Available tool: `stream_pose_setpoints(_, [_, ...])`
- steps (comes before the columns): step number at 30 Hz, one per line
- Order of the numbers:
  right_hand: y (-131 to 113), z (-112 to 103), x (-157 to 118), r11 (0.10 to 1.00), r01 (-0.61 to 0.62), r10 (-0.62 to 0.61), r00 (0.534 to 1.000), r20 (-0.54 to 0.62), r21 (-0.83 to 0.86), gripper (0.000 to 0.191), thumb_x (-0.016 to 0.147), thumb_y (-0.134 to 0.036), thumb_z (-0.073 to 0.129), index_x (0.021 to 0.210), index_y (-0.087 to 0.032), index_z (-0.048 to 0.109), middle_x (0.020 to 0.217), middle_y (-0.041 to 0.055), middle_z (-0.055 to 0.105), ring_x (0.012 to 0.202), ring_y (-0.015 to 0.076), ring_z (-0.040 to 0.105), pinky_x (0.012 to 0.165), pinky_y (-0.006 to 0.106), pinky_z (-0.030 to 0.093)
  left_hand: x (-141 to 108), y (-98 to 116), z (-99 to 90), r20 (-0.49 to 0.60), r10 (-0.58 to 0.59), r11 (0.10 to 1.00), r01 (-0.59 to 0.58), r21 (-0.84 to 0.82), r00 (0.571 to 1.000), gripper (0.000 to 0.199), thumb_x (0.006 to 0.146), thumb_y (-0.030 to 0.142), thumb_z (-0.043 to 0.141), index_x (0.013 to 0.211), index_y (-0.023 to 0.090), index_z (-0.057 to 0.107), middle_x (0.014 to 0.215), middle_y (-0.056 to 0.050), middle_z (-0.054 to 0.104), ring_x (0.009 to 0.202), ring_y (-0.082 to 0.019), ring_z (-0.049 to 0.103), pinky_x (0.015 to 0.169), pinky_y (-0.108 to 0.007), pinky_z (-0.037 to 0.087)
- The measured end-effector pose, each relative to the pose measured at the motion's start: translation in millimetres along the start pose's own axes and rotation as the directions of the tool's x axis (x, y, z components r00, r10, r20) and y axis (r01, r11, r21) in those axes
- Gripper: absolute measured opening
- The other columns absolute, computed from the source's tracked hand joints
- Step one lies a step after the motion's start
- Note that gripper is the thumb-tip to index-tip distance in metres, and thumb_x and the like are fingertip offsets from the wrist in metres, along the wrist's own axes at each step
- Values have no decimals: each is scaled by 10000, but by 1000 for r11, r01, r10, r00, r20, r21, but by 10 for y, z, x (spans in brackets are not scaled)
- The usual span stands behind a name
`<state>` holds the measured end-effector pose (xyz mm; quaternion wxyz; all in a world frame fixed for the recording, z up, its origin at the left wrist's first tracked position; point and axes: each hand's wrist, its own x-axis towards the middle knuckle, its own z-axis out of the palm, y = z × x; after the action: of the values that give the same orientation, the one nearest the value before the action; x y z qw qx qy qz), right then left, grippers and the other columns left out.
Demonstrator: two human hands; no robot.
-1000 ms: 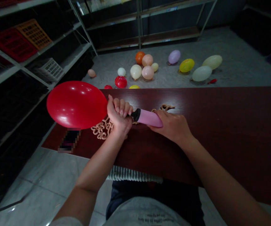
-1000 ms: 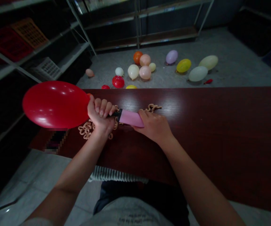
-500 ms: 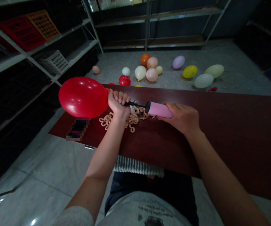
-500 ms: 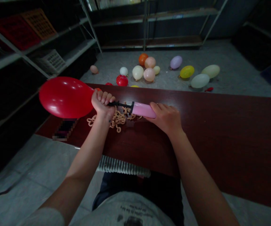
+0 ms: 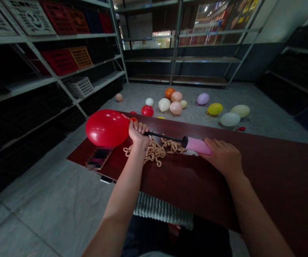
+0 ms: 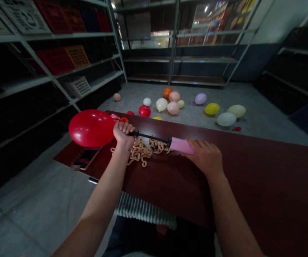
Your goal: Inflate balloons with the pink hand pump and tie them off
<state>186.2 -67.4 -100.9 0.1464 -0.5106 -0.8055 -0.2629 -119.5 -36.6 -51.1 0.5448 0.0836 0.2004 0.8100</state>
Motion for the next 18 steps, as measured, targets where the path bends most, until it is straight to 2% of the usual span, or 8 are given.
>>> stream_pose_setpoints(4, [-52, -64, -6, 993, -66, 62, 997, 45, 95, 480, 875, -586, 532, 1140, -216, 684, 909, 78, 725, 802, 247, 660, 689, 334, 392, -47, -9, 48, 91, 46, 999, -46, 2, 995, 543, 1068, 327, 317, 587, 179, 111, 468, 55, 109, 344, -46, 182, 425, -241, 162])
stream_pose_setpoints(7, [-78, -80, -11, 979, -104, 90, 992, 85, 176, 463, 871, -543, 550, 1180, -221, 675, 931, 79, 735, 798, 254, 676, 690, 345, 416, -88, -29, 107, 117, 70, 997, -73, 22, 991, 591, 1063, 428, 324, 575, 182, 99, 446, 63, 122, 341, -52, 154, 392, -229, 174])
stream_pose_setpoints(11, [-155, -89, 8, 963, -77, 57, 995, 86, 259, 489, 857, -495, 591, 1222, -173, 641, 1084, 90, 741, 854, 245, 703, 707, 341, 450, -176, -105, 190, 106, 57, 995, -65, 77, 993, 624, 1054, 505, 281, 550, 185, 99, 423, 67, 112, 327, -58, 128, 361, -222, 186])
stream_pose_setpoints(13, [-228, -112, 29, 962, -68, 56, 997, 53, 263, 468, 836, -503, 619, 1161, -169, 658, 1117, 98, 735, 852, 244, 710, 691, 331, 451, -245, -188, 227, 131, 29, 994, -43, 103, 991, 622, 1060, 494, 249, 541, 185, 100, 419, 63, 111, 322, -59, 129, 354, -218, 191])
stream_pose_setpoints(14, [-270, -128, 40, 963, -71, 59, 997, 53, 259, 458, 830, -512, 625, 1137, -175, 664, 1103, 99, 738, 830, 243, 711, 679, 331, 446, -285, -240, 245, 146, 13, 993, -30, 117, 989, 625, 1062, 492, 243, 536, 184, 103, 418, 62, 113, 321, -59, 133, 353, -216, 195])
stream_pose_setpoints(16, [-357, -168, 60, 958, -97, 77, 993, 85, 269, 432, 824, -537, 621, 1071, -188, 677, 916, 70, 754, 717, 231, 695, 632, 327, 422, -369, -354, 278, 159, -24, 989, 0, 149, 987, 645, 1051, 520, 270, 523, 183, 115, 413, 60, 122, 316, -59, 144, 350, -216, 204])
stream_pose_setpoints(18, [-433, -208, 74, 943, -116, 82, 989, 119, 312, 453, 834, -550, 601, 1110, -197, 663, 908, 59, 752, 728, 227, 692, 626, 321, 415, -446, -462, 305, 152, -54, 984, 27, 178, 987, 674, 1019, 576, 327, 507, 184, 129, 407, 59, 133, 311, -59, 160, 346, -218, 210])
